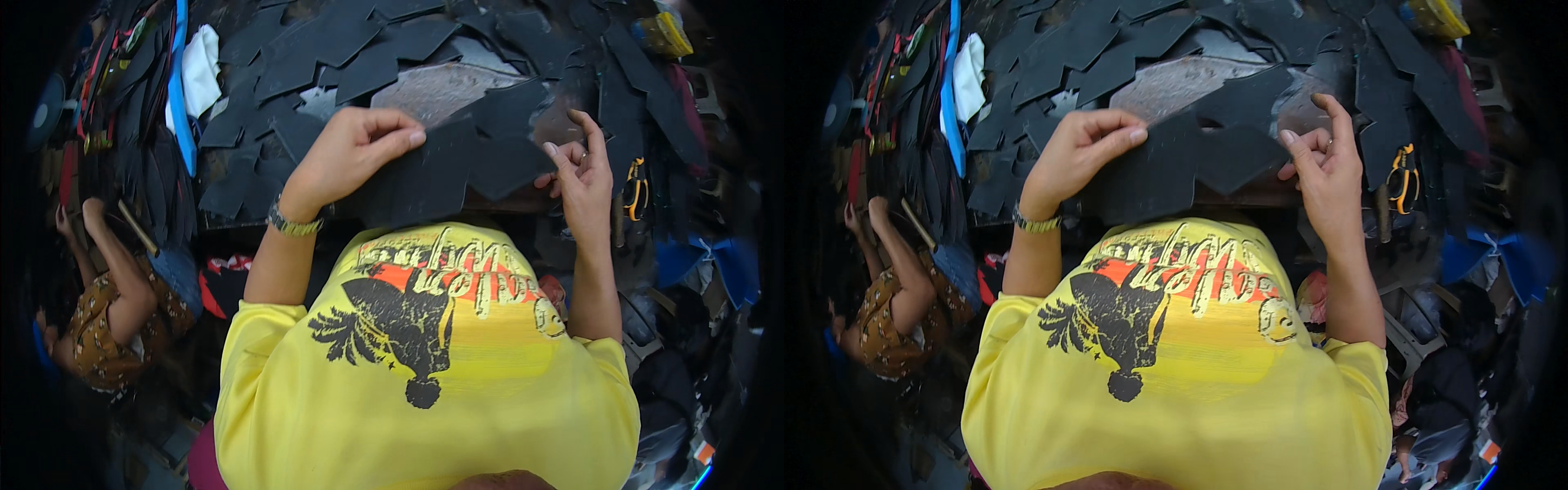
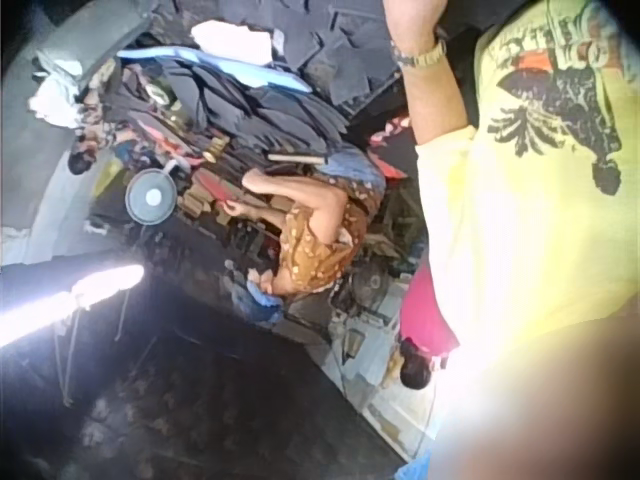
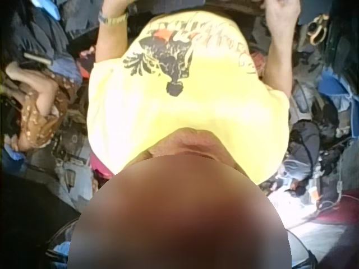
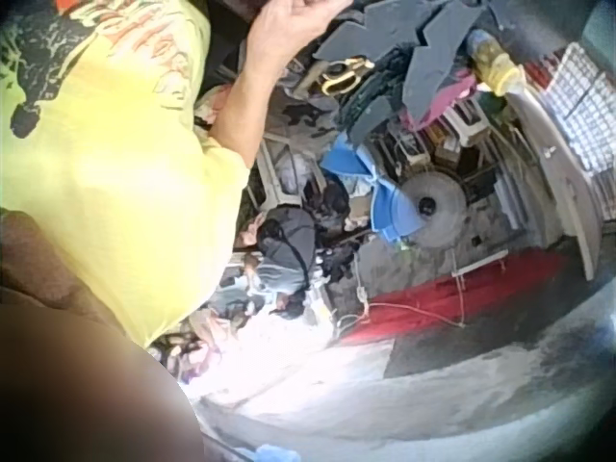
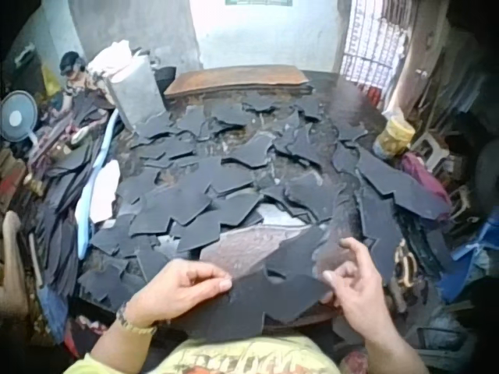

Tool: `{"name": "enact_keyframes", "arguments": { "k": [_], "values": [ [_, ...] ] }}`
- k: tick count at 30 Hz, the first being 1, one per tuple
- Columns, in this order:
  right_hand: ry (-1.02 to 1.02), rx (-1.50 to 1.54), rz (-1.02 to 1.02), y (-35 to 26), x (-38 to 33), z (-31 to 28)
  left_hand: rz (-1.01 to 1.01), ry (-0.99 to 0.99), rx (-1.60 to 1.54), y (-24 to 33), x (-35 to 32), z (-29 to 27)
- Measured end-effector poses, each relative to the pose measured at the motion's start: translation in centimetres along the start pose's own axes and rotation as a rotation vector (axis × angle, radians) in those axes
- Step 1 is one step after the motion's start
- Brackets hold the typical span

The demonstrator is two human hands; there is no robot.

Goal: The person sorts and arranges black rubber pieces on a workbench. They pick up pieces, place them in piles, and occasionally adjust their position. The person also briefly touches their face during the task.

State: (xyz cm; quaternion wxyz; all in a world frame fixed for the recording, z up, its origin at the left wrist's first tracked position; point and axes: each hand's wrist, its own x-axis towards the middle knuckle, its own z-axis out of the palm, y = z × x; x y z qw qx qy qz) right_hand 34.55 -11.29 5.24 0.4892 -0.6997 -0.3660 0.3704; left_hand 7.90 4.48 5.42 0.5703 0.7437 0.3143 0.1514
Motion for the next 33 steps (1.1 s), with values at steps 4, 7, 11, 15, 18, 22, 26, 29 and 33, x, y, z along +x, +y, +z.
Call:
{"name": "enact_keyframes", "arguments": {
  "k": [4, 7, 11, 15, 18, 22, 26, 29, 33],
  "values": [
    [-0.113, 0.116, -0.044, -0.9, -0.1, 0.0, -0.048, -0.072, -0.09, 0.5, -0.2, 1.5],
    [-0.411, 0.163, 0.074, -1.7, -0.9, -0.4, -0.049, -0.075, 0.016, 0.9, 0.0, 2.2],
    [-0.512, 0.137, 0.074, -1.8, -1.2, -0.3, 0.041, -0.014, 0.069, 1.7, -0.5, 2.2],
    [-0.389, 0.292, 0.098, -1.2, -1.0, -0.8, 0.189, 0.276, 0.319, 1.9, -2.0, 1.0],
    [-0.365, 0.379, 0.083, -0.8, -1.2, -0.6, -0.015, 0.343, -0.04, 1.0, -3.1, 0.8],
    [-0.319, 0.424, 0.037, -0.2, -1.1, 0.4, -0.001, 0.394, -0.069, -0.8, -3.4, 1.4],
    [-0.278, 0.498, 0.023, -0.1, -0.6, 0.3, -0.022, 0.398, -0.378, -1.3, -3.8, 2.1],
    [-0.29, 0.524, -0.005, 0.1, -0.6, 0.6, -0.063, 0.28, -0.681, -1.2, -3.6, 2.6],
    [-0.295, 0.503, -0.024, 0.5, -0.8, 0.4, -0.102, 0.295, -0.681, -1.4, -3.5, 2.9]
  ]
}}
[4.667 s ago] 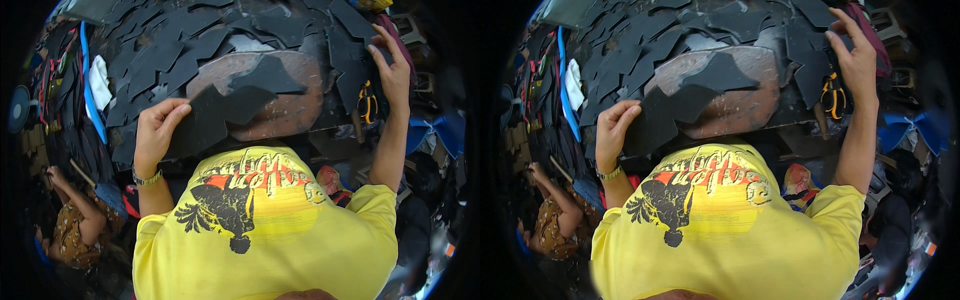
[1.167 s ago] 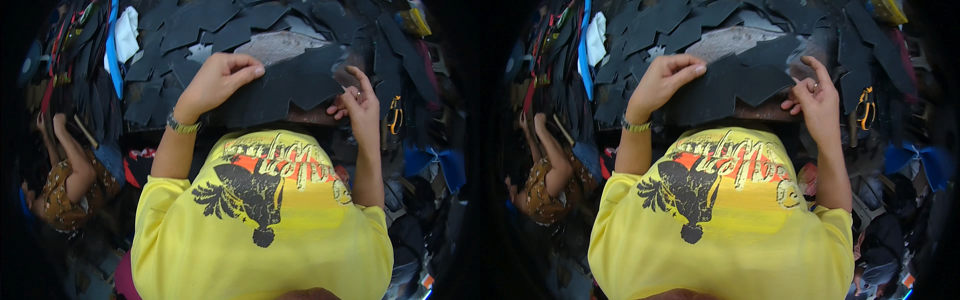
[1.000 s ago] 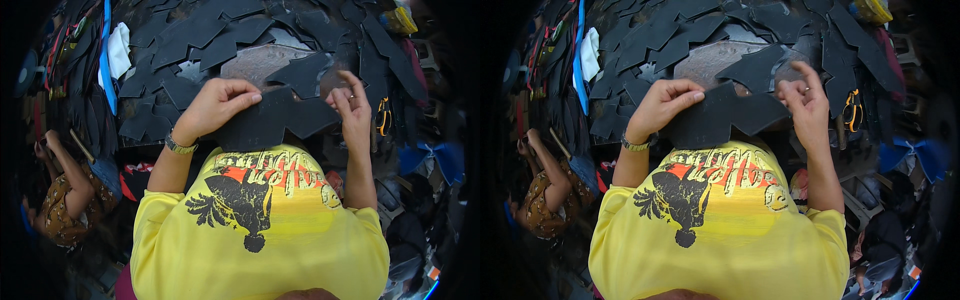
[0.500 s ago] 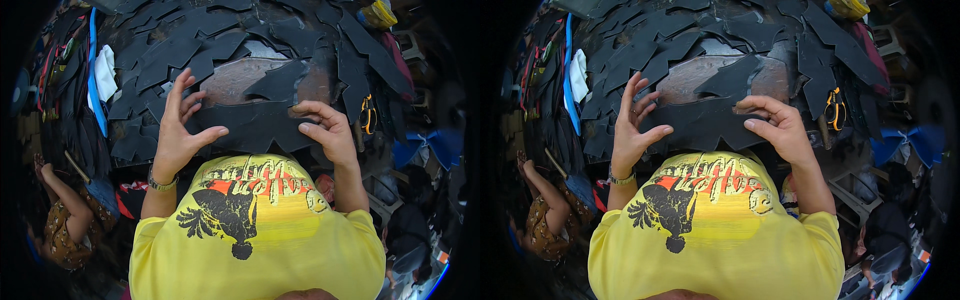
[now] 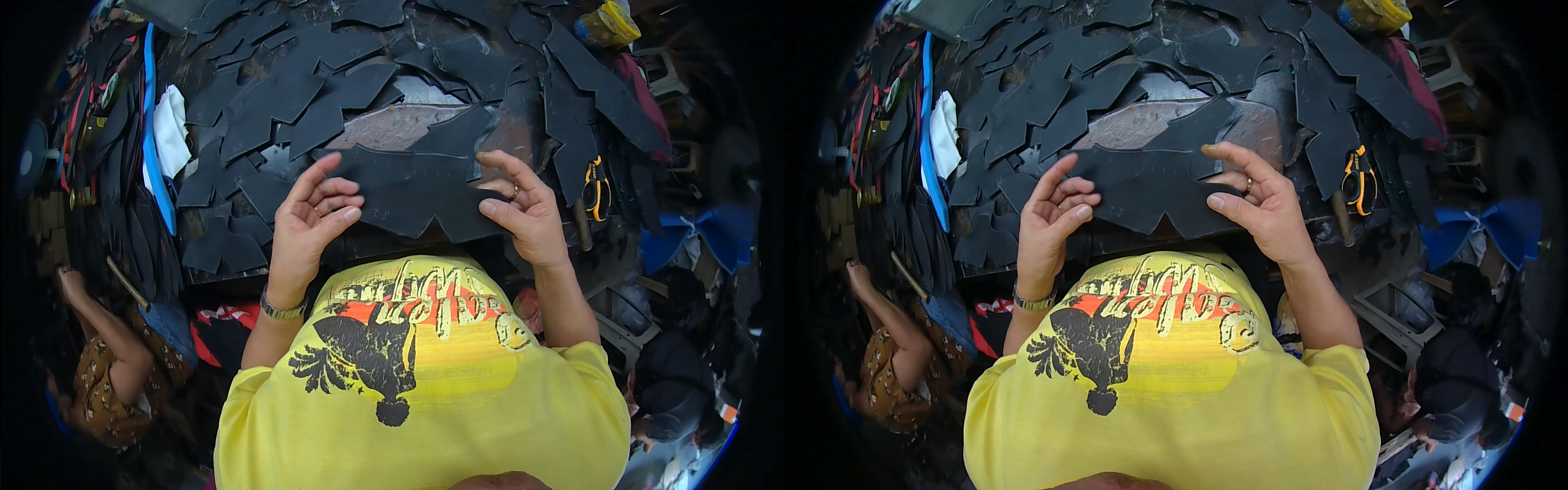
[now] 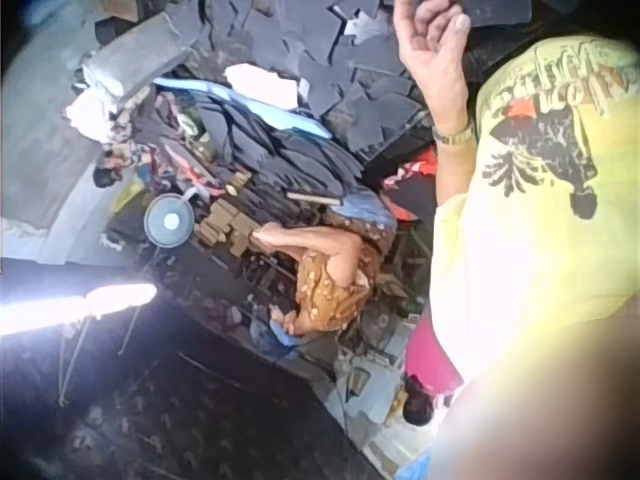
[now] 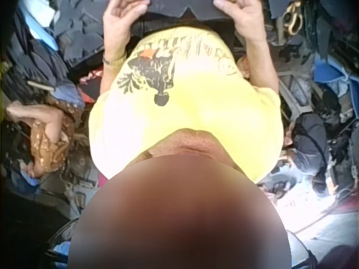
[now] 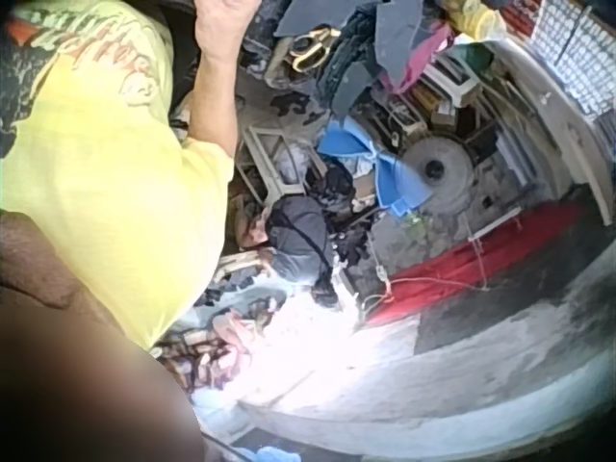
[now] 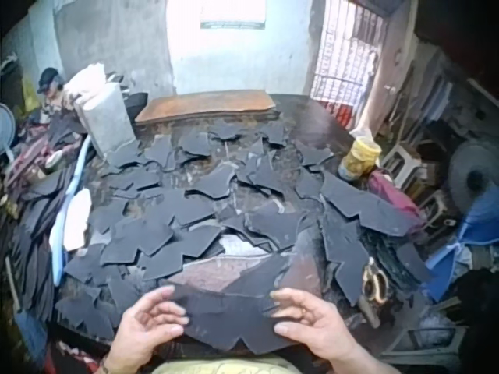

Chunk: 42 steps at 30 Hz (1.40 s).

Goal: The person sorts and arranges black rubber pieces on a workbench. They pick up pieces, place them in piles, and occasionally adjust their position. The person also briefly touches their face during the task.

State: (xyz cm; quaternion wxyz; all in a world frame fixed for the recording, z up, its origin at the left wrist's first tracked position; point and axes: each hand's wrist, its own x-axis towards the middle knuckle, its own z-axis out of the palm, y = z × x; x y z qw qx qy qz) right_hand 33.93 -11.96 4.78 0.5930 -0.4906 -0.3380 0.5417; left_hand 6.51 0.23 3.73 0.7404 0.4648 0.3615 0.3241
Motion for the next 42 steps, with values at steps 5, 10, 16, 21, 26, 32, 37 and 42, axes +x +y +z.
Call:
{"name": "enact_keyframes", "arguments": {
  "k": [5, 10, 16, 21, 26, 32, 37, 42],
  "values": [
    [-0.031, 0.02, 0.024, -0.7, -0.8, -1.7, 0.056, 0.046, 0.152, -0.8, -0.8, -0.6],
    [-0.016, 0.055, -0.063, -0.9, -1.1, -2.4, 0.002, -0.001, 0.126, -1.3, -1.1, -0.5],
    [-0.111, 0.005, -0.028, -0.7, -0.9, -1.9, -0.031, -0.065, -0.18, -0.8, -0.6, 0.6],
    [-0.075, -0.39, 0.028, -1.8, -0.5, 0.0, -0.001, 0.06, 0.043, -0.4, -0.3, 1.5],
    [-0.018, -1.191, -0.454, -4.5, -0.2, 2.5, 0.06, -0.013, 0.235, 0.0, -0.7, 2.3],
    [-0.307, -1.099, -0.321, -2.3, 0.9, 6.0, -0.044, -0.185, 0.231, -0.2, -1.4, 3.3],
    [-0.386, -1.013, -0.115, -1.1, 1.1, 5.5, -0.206, -0.342, 0.311, -0.3, -1.9, 2.5],
    [-0.434, -0.844, -0.01, -1.5, 1.3, 4.7, -0.229, -0.26, 0.285, -1.2, -2.1, 2.7]
  ]
}}
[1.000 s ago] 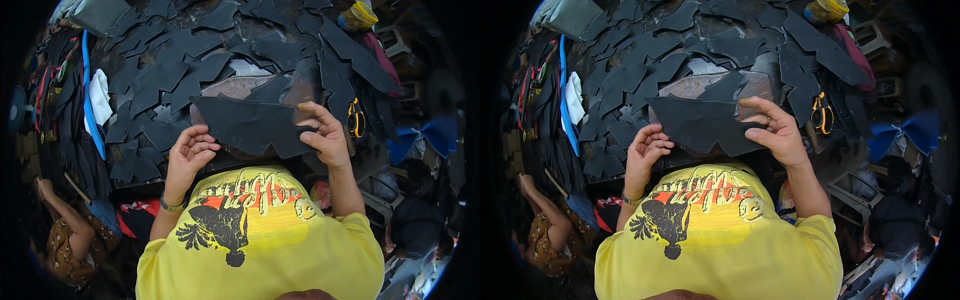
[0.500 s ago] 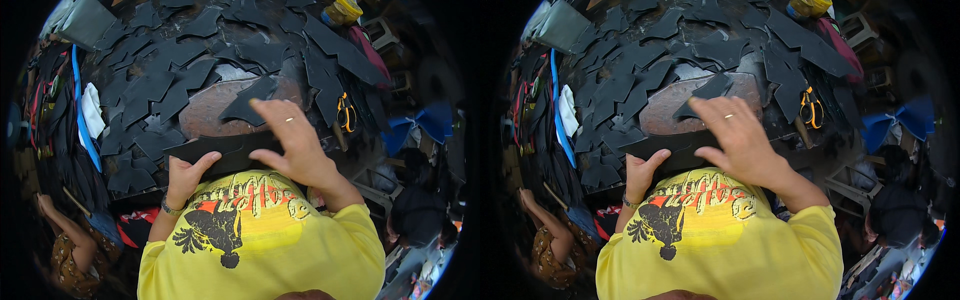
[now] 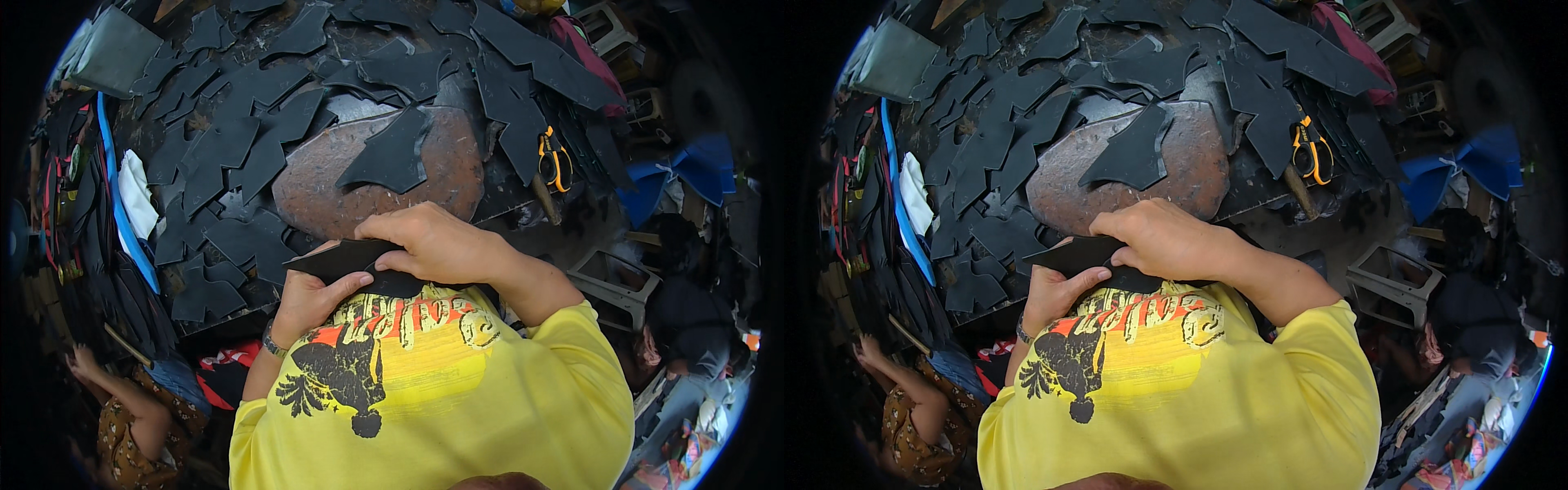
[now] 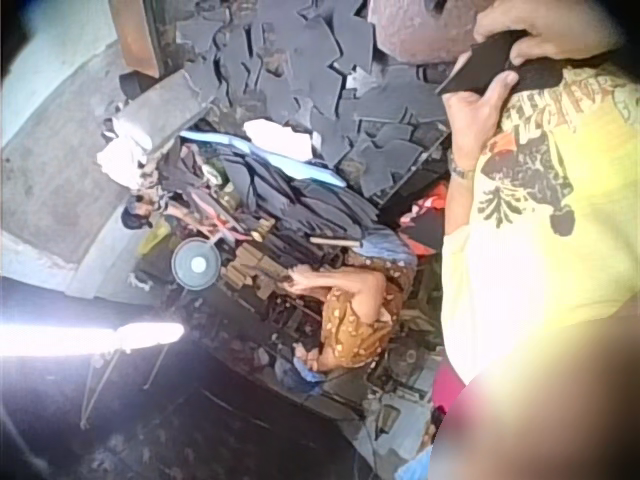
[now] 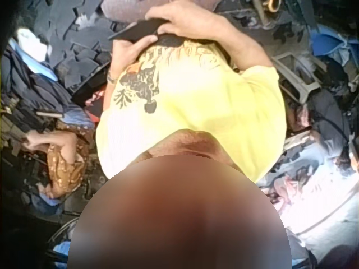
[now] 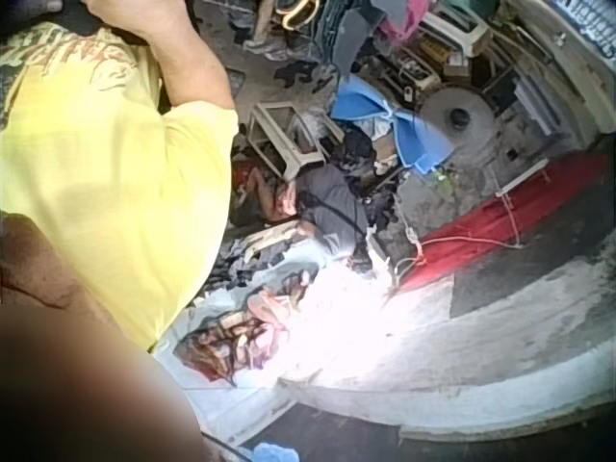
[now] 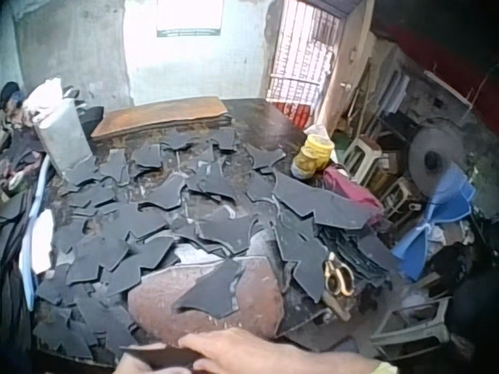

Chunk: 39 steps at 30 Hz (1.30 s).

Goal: The person sorts and arranges black rubber pieces on a workbench. They pick up pieces, place them in piles, and occasionally adjust their position. The person also briefly touches their face during the task.

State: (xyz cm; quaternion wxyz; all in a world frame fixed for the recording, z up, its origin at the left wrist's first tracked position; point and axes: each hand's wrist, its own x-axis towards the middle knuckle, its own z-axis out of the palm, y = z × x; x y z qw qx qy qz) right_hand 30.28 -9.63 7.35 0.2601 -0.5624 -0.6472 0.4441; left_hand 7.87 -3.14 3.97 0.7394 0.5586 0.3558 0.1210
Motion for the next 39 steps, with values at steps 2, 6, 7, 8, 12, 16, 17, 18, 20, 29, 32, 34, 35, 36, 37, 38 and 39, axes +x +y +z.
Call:
{"name": "enact_keyframes", "arguments": {
  "k": [2, 6, 7, 8, 12, 16, 17, 18, 20, 29, 32, 34, 35, 36, 37, 38, 39],
  "values": [
    [0.002, -0.003, -0.018, 0.2, -0.4, -0.5, 0.018, -0.012, 0.071, 0.1, 0.1, -0.1],
    [0.022, 0.01, -0.017, 0.4, -1.2, -0.9, 0.048, -0.067, 0.18, 0.6, -0.1, -0.4],
    [0.028, 0.011, -0.019, 0.4, -1.5, -1.1, 0.032, -0.09, 0.173, 0.6, -0.2, -0.4],
    [0.029, 0.018, -0.017, 0.5, -1.7, -1.3, 0.046, -0.088, 0.174, 0.7, -0.2, -0.5],
    [0.042, 0.033, -0.006, 0.5, -2.1, -1.4, 0.019, -0.099, 0.216, 0.5, -0.3, -1.1],
    [0.114, 0.059, -0.037, 0.3, -2.3, -1.2, 0.063, -0.038, 0.184, 0.1, -0.6, -1.0],
    [0.154, 0.072, -0.028, 0.2, -2.4, -1.2, 0.085, -0.03, 0.193, 0.0, -0.7, -1.1],
    [0.184, 0.086, -0.016, 0.1, -2.5, -1.2, 0.106, -0.019, 0.201, -0.1, -0.7, -1.1],
    [0.188, 0.153, 0.036, 0.1, -2.8, -1.9, 0.128, -0.005, 0.21, -0.2, -0.8, -1.3],
    [0.232, 0.093, -0.02, 0.2, -2.7, -1.4, 0.155, 0.096, 0.122, 0.1, -0.7, -1.0],
    [0.278, 0.097, -0.041, 0.0, -2.4, -1.0, 0.338, 0.34, 0.396, 1.7, -1.1, -1.6],
    [0.217, 0.082, -0.045, -0.3, -2.2, -1.0, 0.642, 0.519, 0.61, 2.9, -0.8, -1.9],
    [0.21, 0.063, -0.08, -0.5, -2.1, -1.0, 0.717, 0.568, 0.748, 3.6, -1.0, -2.0],
    [0.201, 0.042, -0.095, -0.7, -2.0, -0.9, 0.814, 0.605, 0.896, 4.2, -1.2, -2.1],
    [0.19, 0.022, -0.11, -0.9, -2.0, -0.9, 0.802, 0.511, 0.93, 4.8, -1.3, -2.0],
    [0.184, 0.008, -0.094, -1.2, -2.0, -1.0, 0.758, 0.421, 0.952, 5.2, -1.4, -1.9],
    [0.175, -0.005, -0.08, -1.5, -2.0, -1.0, 0.725, 0.314, 1.05, 5.4, -1.2, -1.7]
  ]
}}
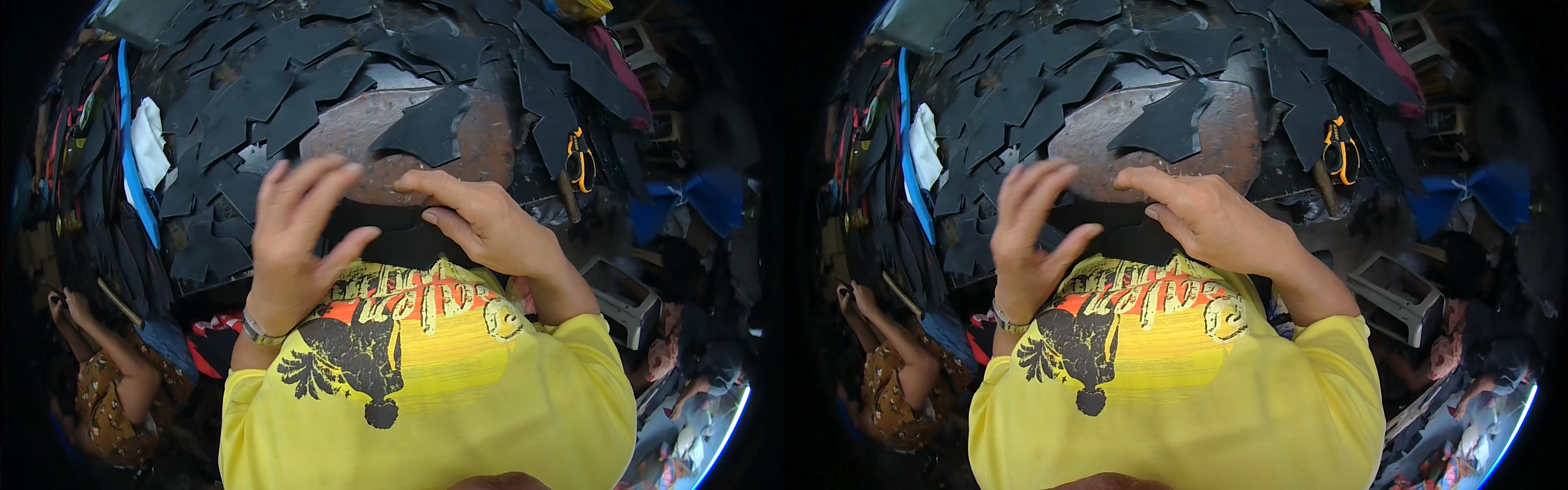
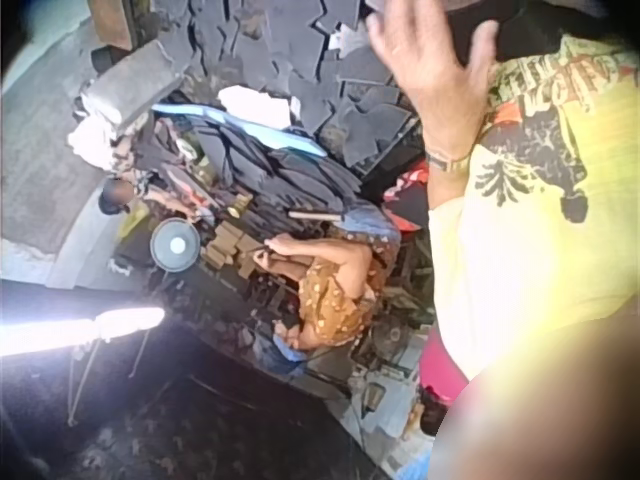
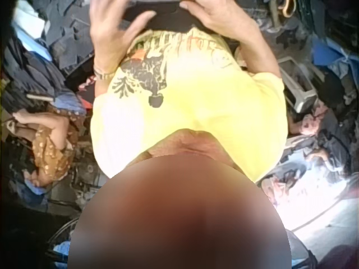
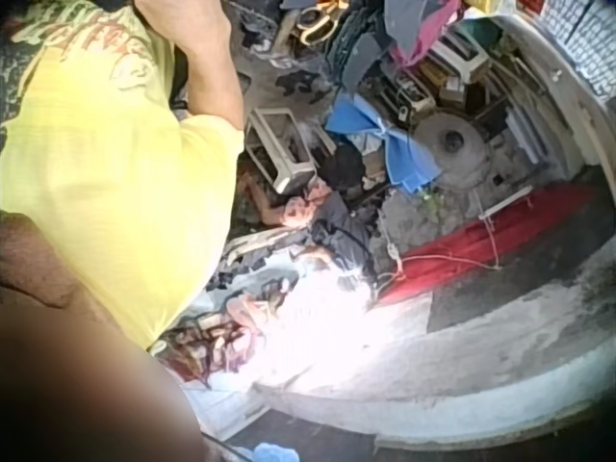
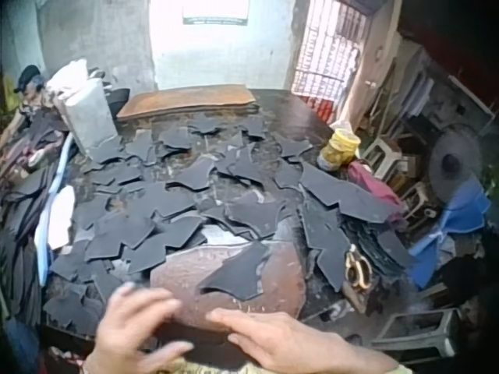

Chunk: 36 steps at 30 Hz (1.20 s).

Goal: The person sorts and arranges black rubber pieces on a workbench. They pick up pieces, place them in piles, and occasionally adjust their position. The person also briefly touches their face during the task.

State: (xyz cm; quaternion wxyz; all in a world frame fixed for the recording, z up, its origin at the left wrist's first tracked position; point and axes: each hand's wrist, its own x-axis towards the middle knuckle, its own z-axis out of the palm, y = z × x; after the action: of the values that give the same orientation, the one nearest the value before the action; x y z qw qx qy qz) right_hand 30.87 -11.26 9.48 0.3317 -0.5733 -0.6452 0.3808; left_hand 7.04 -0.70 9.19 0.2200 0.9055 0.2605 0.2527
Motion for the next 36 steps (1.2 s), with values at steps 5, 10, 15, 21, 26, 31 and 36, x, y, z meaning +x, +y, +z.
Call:
{"name": "enact_keyframes", "arguments": {
  "k": [5, 10, 15, 21, 26, 31, 36],
  "values": [
    [-0.028, 0.02, 0.033, -1.6, 0.0, -0.3, 0.009, -0.273, -0.19, 0.1, 0.8, 2.3],
    [0.19, 0.011, 0.083, -0.3, 0.7, -2.7, 0.102, -0.172, -0.287, -0.9, 0.7, 2.9],
    [0.516, 0.034, 0.121, 4.8, 3.0, -5.8, 0.133, -0.155, -0.364, -1.5, 0.2, 1.9],
    [0.525, -0.004, 0.132, 8.7, 4.7, -5.6, 0.123, -0.178, -0.354, -1.6, -0.4, 1.3],
    [0.5, -0.125, 0.149, 9.2, 5.2, -4.8, 0.116, -0.157, -0.35, -1.5, -0.5, 1.6],
    [0.459, -0.166, 0.189, 9.0, 5.0, -4.7, 0.101, -0.18, -0.362, -1.4, -0.4, 1.7],
    [0.45, -0.297, 0.121, 9.3, 4.8, -4.2, 0.132, -0.191, -0.41, -1.4, -0.4, 1.6]
  ]
}}
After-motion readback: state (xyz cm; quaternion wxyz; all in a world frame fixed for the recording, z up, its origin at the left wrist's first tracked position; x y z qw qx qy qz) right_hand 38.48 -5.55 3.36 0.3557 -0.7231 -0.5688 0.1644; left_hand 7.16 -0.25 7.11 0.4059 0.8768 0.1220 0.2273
